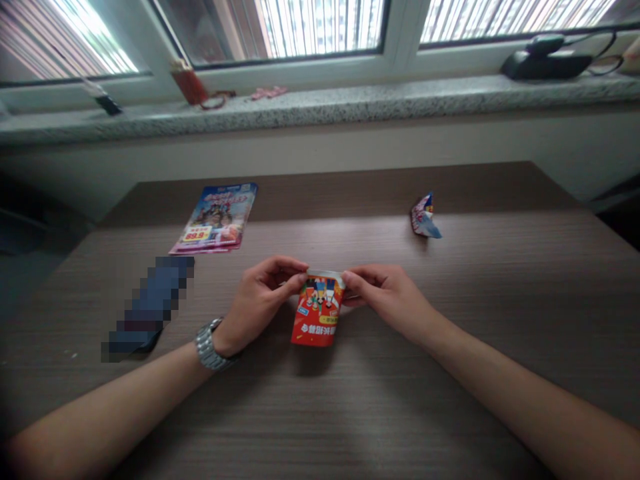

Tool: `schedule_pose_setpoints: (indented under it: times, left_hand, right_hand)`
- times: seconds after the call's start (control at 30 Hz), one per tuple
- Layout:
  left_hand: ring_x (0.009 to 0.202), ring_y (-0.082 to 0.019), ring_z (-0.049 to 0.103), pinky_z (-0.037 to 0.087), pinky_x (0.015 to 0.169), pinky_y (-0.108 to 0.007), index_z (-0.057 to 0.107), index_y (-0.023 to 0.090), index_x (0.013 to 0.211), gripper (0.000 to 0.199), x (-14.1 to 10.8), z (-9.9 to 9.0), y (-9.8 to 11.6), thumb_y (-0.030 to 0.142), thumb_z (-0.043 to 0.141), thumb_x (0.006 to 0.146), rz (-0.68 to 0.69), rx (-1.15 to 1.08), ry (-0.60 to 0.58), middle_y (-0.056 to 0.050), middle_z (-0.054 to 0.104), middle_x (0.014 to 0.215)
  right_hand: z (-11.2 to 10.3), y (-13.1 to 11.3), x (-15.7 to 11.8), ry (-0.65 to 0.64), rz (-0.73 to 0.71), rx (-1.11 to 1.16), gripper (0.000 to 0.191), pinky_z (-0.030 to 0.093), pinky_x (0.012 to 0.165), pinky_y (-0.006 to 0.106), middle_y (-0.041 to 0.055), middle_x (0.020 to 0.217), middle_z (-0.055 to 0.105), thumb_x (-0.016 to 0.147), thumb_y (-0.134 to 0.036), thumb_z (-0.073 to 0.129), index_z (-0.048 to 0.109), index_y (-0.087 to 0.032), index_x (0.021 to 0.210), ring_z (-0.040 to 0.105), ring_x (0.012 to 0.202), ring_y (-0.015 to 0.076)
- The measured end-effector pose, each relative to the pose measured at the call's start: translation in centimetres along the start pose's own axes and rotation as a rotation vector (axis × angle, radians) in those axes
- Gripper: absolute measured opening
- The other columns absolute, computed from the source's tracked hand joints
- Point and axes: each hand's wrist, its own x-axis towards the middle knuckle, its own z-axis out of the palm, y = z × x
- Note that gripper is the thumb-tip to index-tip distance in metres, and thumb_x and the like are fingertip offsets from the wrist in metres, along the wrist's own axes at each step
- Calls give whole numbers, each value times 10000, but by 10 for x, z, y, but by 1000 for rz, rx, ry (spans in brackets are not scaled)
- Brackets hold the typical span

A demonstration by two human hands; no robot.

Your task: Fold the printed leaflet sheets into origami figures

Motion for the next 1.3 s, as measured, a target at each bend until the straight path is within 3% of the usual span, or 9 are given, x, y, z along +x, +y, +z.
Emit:
schedule_pose_setpoints:
  times: [0.13, 0.37, 0.5, 1.03, 1.17, 1.3]
  left_hand:
    - [831, -122, 692, 556, 743, -199, 719, 168, 1008, 192, -2, 1, 3, 306, 742, 877, -3, -20, 4, -37, 743, 944]
    - [835, -133, 705, 581, 733, -207, 712, 159, 1015, 219, -1, 1, 1, 324, 744, 875, -24, -57, 47, -46, 741, 942]
    - [840, -142, 713, 605, 741, -227, 704, 156, 992, 226, 1, 2, -2, 329, 760, 857, -54, -145, 43, -43, 738, 945]
    - [817, -143, 706, 602, 705, -217, 706, 158, 977, 234, 2, 1, -4, 330, 777, 835, -84, -170, 32, -51, 741, 912]
    - [810, -136, 705, 605, 699, -210, 714, 162, 975, 221, 2, 1, -3, 327, 774, 841, -74, -176, 59, -40, 733, 897]
    - [847, -145, 714, 614, 715, -218, 711, 164, 978, 231, 3, -1, -5, 333, 779, 836, -73, -201, 86, -42, 731, 929]
  right_hand:
    - [1, -3, -1, 30, -11, -28, 332, 639, 798, 377, 38, 861, 783, 844, -544, 708, 767, -219, 872, 751, 813, 222]
    - [6, 4, 0, 15, 16, 72, 379, 635, 826, 398, 57, 952, 785, 851, -570, 693, 781, -221, 973, 749, 866, 235]
    - [9, 2, -1, -43, 45, 45, 382, 627, 844, 390, 53, 900, 777, 830, -564, 716, 776, -198, 918, 744, 837, 221]
    - [8, 5, 1, 12, 102, -9, 396, 628, 813, 376, 59, 854, 784, 783, -569, 754, 774, -183, 866, 752, 793, 226]
    - [11, 4, -2, 14, 101, 25, 435, 624, 842, 389, 69, 918, 794, 784, -589, 743, 789, -190, 950, 756, 873, 250]
    - [12, 7, -5, -90, 109, 33, 417, 604, 906, 396, 65, 1045, 791, 828, -558, 719, 788, -218, 1059, 747, 969, 251]
